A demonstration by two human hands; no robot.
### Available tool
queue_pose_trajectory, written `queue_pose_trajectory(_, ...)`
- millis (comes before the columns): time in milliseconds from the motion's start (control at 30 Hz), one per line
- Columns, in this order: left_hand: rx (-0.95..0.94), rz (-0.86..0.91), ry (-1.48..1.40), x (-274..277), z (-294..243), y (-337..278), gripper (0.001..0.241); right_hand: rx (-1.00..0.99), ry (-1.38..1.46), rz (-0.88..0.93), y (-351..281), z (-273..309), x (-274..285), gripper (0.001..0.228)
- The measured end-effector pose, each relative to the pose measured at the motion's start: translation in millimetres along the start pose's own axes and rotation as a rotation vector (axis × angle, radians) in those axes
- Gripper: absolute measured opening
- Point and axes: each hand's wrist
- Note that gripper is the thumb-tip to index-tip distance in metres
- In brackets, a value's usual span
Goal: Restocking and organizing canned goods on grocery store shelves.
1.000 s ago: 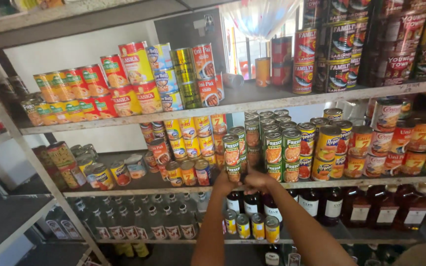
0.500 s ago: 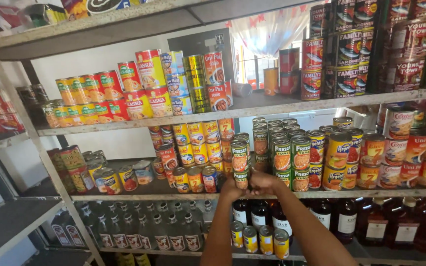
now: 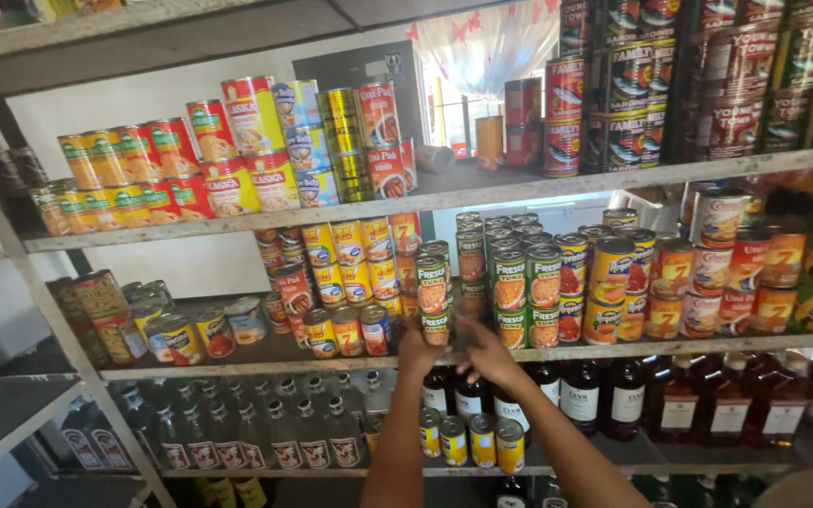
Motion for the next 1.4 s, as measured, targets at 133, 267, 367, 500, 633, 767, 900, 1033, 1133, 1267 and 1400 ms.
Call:
queue_pose_trajectory(133, -0.117, -0.263, 0.086, -14.7, -62.9, -52.3, 0.116, 0.292, 0.024, -0.06, -25.9, -18.3, 34.1, 0.064)
queue_pose_trajectory(267, -0.176, -0.579, 0.115, -61.3, -85.3, -77.8, 0.1, 0.454, -0.357, -0.343, -61.2, -4.9, 58.3, 0.042)
queue_pose_trajectory(367, -0.261, -0.447, 0.084, -90.0, -116.4, -74.6, 0.083, 0.4, -0.422, -0.41, -79.1, -1.7, 73.0, 0.041)
queue_pose_trajectory(500, -0.186, -0.229, 0.052, -114.6, -141.6, -57.3, 0.089, 0.291, -0.606, -0.45, -90.8, -1.2, 84.1, 0.046)
queue_pose_trajectory(633, -0.142, -0.269, 0.355, -122.0, -140.2, -53.4, 0.092, 0.356, -0.59, -0.417, -103.0, 7.5, 82.4, 0.047)
queue_pose_trajectory(767, 0.098, -0.181, 0.425, -122.9, -130.5, -47.7, 0.068, 0.298, -0.567, -0.358, -109.0, 36.8, 66.7, 0.053)
queue_pose_trajectory(900, 0.101, -0.195, 0.444, -110.0, -119.3, -50.2, 0.064, 0.424, -0.586, -0.312, -98.4, 22.7, 56.3, 0.054)
queue_pose_trajectory(1033, -0.076, -0.354, 0.418, -93.0, -118.2, -49.4, 0.086, 0.459, -0.583, -0.273, -85.5, 13.1, 44.2, 0.057)
queue_pose_trajectory(1133, -0.036, -0.343, 0.469, -86.6, -102.9, -39.0, 0.083, 0.62, -0.643, -0.241, -80.9, 16.3, 34.8, 0.059)
queue_pose_trajectory(1267, 0.121, -0.23, 0.481, -84.3, -98.8, -29.4, 0.085, 0.569, -0.855, -0.223, -73.2, 13.4, 27.5, 0.056)
queue_pose_trajectory(1400, 0.188, -0.189, 0.465, -90.8, -80.3, -16.1, 0.083, 0.52, -1.073, -0.178, -60.1, -11.2, 31.3, 0.064)
Point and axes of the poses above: each hand's wrist, its own y-axis towards the middle knuckle, its own x-axis out of the back of the hand, z = x × y, and after that the axes turned 1 degree about x, right-handed
